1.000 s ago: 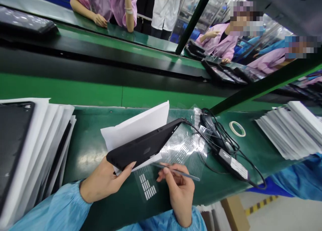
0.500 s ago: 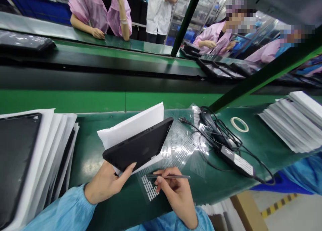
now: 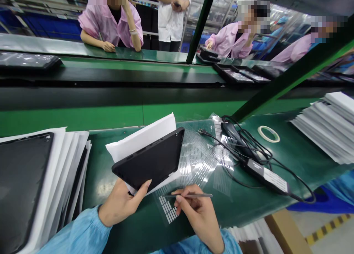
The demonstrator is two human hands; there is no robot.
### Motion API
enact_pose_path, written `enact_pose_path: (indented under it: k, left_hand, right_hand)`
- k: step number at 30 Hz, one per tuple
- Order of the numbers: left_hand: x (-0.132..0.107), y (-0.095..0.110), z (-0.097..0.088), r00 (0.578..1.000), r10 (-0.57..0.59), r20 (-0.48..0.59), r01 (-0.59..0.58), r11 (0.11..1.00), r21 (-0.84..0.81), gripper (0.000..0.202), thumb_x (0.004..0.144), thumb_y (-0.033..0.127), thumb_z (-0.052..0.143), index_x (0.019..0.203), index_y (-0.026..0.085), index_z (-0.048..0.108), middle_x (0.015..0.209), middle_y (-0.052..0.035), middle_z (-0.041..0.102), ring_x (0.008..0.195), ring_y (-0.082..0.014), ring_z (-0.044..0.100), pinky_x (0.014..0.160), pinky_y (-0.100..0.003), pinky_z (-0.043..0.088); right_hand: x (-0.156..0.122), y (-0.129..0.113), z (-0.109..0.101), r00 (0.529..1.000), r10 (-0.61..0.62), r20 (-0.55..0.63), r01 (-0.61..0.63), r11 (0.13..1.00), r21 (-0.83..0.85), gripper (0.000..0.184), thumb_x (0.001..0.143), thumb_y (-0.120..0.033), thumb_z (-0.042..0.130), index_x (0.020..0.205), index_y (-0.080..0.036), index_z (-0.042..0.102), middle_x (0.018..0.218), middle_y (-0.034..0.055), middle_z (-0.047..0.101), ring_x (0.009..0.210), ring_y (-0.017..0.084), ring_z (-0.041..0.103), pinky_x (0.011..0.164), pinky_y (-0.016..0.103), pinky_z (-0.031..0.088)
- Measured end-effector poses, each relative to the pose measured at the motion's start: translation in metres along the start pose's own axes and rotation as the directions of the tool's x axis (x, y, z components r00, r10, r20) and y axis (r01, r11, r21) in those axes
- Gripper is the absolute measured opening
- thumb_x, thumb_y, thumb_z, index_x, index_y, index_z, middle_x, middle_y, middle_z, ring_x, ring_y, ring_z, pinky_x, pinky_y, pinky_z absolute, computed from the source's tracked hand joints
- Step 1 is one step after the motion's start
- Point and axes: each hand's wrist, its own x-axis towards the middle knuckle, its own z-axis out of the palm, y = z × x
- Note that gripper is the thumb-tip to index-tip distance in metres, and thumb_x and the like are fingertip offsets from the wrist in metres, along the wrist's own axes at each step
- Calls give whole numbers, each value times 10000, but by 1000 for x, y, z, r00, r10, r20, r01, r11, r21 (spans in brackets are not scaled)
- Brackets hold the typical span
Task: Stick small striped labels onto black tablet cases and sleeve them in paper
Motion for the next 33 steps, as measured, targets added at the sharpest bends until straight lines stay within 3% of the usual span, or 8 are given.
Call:
enact_pose_path:
  k: [4, 7, 10, 12, 19, 24, 33]
  left_hand:
    - [2, 2, -1, 1000, -25, -17, 23, 994, -105, 184, 859, 189, 521, 998, 180, 642, 858, -68, 715, 805, -218, 682, 706, -326, 562]
    - [4, 4, -1, 998, -49, -29, 43, 985, -168, 253, 857, 160, 522, 1081, 211, 626, 962, -52, 717, 891, -204, 678, 761, -301, 560]
    - [4, 4, 0, 998, -50, -41, 44, 990, -134, 188, 861, 193, 517, 992, 197, 651, 812, -42, 712, 762, -195, 680, 696, -296, 565]
    - [3, 3, 1, 998, -36, -57, 32, 997, -70, 159, 864, 229, 510, 891, 190, 661, 672, -31, 670, 638, -189, 655, 634, -298, 561]
    - [2, 3, 2, 998, -10, -65, 8, 999, -36, 206, 869, 222, 502, 977, 166, 669, 621, -35, 641, 590, -193, 631, 731, -348, 565]
    - [4, 3, 2, 999, 5, -46, -9, 997, -77, 206, 867, 197, 506, 981, 150, 670, 721, -58, 686, 614, -185, 638, 647, -304, 555]
    - [4, 2, 2, 1000, 14, -22, -16, 993, -117, 177, 862, 173, 503, 894, 132, 672, 790, -86, 703, 822, -231, 683, 789, -335, 550]
  right_hand:
    - [-6, 9, -6, 995, -41, -88, 51, 992, 114, 141, 828, -209, 666, 807, -184, 529, 781, 61, 709, 502, 162, 637, 496, 301, 547]
    - [-10, 8, -8, 955, -87, -282, 156, 960, 233, 158, 800, -192, 693, 831, -197, 539, 735, 39, 702, 504, 160, 619, 471, 300, 531]
    - [-11, 5, -1, 883, -56, -465, 196, 946, 258, 179, 771, -206, 725, 826, -195, 555, 581, -9, 637, 499, 142, 590, 494, 279, 523]
    - [-11, 5, 9, 856, -36, -515, 171, 961, 218, 208, 752, -224, 746, 829, -188, 557, 560, -12, 629, 508, 143, 600, 527, 275, 530]
    - [-13, 6, 49, 892, -24, -451, -21, 995, -94, 244, 758, -324, 735, 794, -183, 539, 572, 25, 668, 507, 169, 639, 496, 226, 506]
    - [-11, 4, 47, 914, -19, -405, -48, 987, -156, 242, 759, -350, 727, 770, -174, 561, 586, 20, 661, 536, 166, 645, 512, 216, 509]
    - [-8, 3, 45, 928, -3, -373, -60, 986, -157, 238, 779, -346, 713, 800, -179, 545, 594, 16, 666, 554, 163, 646, 550, 226, 519]
